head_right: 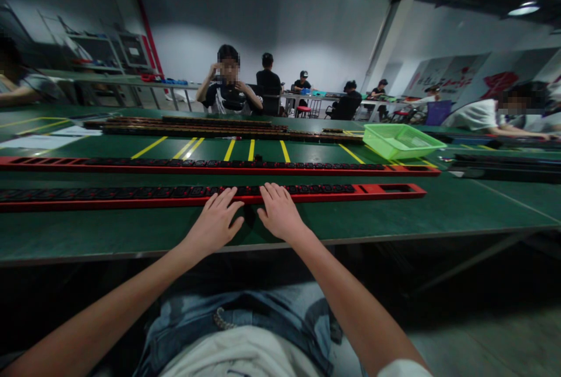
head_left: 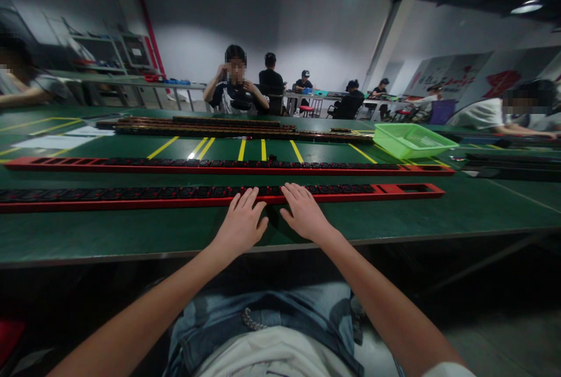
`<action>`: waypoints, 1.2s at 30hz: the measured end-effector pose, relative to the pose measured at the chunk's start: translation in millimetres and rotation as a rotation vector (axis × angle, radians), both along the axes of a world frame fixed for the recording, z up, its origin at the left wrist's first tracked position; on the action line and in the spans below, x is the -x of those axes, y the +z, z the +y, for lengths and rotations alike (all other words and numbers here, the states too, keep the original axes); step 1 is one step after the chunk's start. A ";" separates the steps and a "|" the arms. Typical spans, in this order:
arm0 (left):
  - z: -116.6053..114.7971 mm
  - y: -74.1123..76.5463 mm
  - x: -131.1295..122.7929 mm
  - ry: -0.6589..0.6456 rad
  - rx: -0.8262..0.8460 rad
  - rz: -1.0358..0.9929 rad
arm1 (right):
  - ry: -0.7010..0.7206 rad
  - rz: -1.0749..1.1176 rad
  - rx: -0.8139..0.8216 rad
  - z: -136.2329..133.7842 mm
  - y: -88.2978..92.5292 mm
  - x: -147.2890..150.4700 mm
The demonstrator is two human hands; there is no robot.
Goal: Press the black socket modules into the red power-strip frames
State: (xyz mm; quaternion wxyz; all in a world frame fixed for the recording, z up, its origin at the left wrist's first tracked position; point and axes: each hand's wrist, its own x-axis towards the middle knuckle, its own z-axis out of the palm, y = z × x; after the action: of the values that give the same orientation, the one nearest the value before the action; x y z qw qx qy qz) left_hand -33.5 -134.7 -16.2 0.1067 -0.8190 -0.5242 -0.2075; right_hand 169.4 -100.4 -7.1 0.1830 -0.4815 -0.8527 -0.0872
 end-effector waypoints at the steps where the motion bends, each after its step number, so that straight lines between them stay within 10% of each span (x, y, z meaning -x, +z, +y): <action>1: 0.1 0.0 0.0 0.000 0.001 0.001 | 0.001 -0.002 -0.002 0.2 -0.2 -0.1; 36: 0.5 -0.3 -0.7 0.008 0.006 0.004 | -0.004 -0.001 0.001 0.0 0.6 0.2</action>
State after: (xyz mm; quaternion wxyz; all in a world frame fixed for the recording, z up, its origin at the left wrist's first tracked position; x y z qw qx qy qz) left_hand -32.8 -134.2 -16.5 0.1061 -0.8176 -0.5280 -0.2037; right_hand 169.1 -100.5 -6.5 0.1819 -0.4832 -0.8520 -0.0872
